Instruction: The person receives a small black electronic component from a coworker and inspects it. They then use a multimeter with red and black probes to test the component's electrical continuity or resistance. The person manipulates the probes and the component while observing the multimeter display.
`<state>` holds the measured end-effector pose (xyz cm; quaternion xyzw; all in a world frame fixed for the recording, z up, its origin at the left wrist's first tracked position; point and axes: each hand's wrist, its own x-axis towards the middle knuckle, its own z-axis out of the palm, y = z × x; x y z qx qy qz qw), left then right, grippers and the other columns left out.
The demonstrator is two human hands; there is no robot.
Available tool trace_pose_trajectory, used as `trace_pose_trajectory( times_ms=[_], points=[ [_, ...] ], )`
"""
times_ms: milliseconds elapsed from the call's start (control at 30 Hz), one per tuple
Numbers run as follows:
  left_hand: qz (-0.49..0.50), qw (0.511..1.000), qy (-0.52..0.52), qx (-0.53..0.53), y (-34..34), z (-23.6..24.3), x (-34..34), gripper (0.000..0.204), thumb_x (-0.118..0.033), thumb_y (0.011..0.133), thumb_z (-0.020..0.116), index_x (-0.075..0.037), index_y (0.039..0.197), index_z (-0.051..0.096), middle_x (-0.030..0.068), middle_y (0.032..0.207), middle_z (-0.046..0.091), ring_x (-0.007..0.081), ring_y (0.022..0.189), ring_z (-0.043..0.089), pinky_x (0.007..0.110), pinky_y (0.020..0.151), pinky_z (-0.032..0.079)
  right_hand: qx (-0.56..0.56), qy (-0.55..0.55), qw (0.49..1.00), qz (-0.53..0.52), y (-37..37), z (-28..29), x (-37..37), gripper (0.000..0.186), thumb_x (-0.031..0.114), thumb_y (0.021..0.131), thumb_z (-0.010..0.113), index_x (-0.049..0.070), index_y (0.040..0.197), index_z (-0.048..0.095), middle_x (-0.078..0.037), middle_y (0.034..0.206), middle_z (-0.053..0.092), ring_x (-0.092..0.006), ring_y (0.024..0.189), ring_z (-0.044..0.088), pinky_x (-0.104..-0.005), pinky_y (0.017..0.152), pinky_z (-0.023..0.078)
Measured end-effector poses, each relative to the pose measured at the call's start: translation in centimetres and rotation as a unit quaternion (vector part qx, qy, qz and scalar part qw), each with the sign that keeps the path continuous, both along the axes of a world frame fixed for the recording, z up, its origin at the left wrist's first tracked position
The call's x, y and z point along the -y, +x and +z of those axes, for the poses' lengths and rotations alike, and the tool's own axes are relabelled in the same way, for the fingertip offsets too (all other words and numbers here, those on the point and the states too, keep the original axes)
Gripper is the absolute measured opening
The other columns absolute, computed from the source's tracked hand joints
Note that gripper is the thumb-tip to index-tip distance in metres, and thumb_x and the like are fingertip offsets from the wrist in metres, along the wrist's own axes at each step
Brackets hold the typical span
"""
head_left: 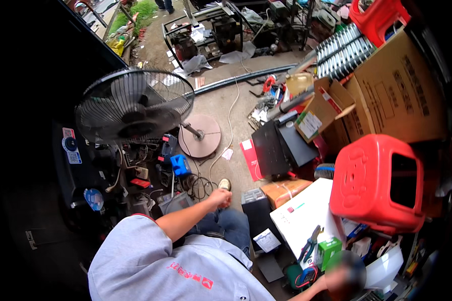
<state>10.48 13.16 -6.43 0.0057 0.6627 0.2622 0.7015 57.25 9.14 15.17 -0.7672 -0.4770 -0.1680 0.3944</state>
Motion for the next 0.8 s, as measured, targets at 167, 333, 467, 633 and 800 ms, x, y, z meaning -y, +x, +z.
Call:
trace_pose_trajectory(
  times_ms=[167,333,467,633,800],
  points=[
    [-0.081,0.984,0.107,-0.114,-5.5,-3.7,-12.3,0.024,-0.022,0.084,0.06,-0.002,0.071,0.061,0.0093,0.067,0.062,0.0155,0.056,0.058,0.03,0.047,0.047,-0.222,-0.032,0.955,0.192,-13.7,-0.3,-12.2,0.025,0.007,0.094,0.054,-0.006,0.116,0.056,-0.012,0.089,0.065,-0.0108,0.065,0.052,-0.0226,0.057,0.044],
    [-0.377,0.845,0.229,-0.304,-5.7,0.9,-25.0,0.03,-0.03,0.076,0.061,-0.005,0.088,0.072,0.0198,0.09,0.068,0.0326,0.089,0.066,0.041,0.08,0.052,-0.492,-0.128,0.801,0.315,-28.0,-1.9,-23.1,0.023,0.005,0.093,0.054,-0.004,0.114,0.056,-0.007,0.091,0.061,-0.0085,0.067,0.053,-0.0204,0.06,0.046],
    [-0.409,0.822,0.219,-0.33,-7.5,4.1,-38.1,0.032,-0.03,0.079,0.06,-0.008,0.1,0.07,0.0162,0.105,0.067,0.0308,0.101,0.064,0.042,0.086,0.051,-0.456,-0.251,0.708,0.477,-38.9,-1.6,-33.4,0.021,0.005,0.09,0.06,-0.003,0.109,0.061,-0.005,0.087,0.063,-0.009,0.074,0.058,-0.0216,0.066,0.048],
    [-0.24,0.899,0.144,-0.337,-15.3,7.7,-47.7,0.038,-0.023,0.078,0.059,-0.004,0.11,0.065,0.0199,0.117,0.062,0.0337,0.108,0.061,0.044,0.09,0.049,-0.405,-0.372,0.64,0.536,-43.8,0.4,-43.8,0.021,0.004,0.088,0.062,-0.005,0.106,0.062,-0.007,0.088,0.066,-0.0096,0.076,0.06,-0.0225,0.069,0.05],
    [-0.038,0.942,0.065,-0.328,-26.1,7.5,-52.5,0.034,-0.022,0.08,0.057,-0.004,0.108,0.066,0.0205,0.117,0.062,0.0337,0.11,0.06,0.044,0.092,0.048,-0.262,-0.437,0.603,0.614,-46.6,-0.1,-51.7,0.019,0.005,0.084,0.064,-0.004,0.101,0.065,-0.011,0.086,0.068,-0.0141,0.078,0.064,-0.0269,0.071,0.051]
  ],
)
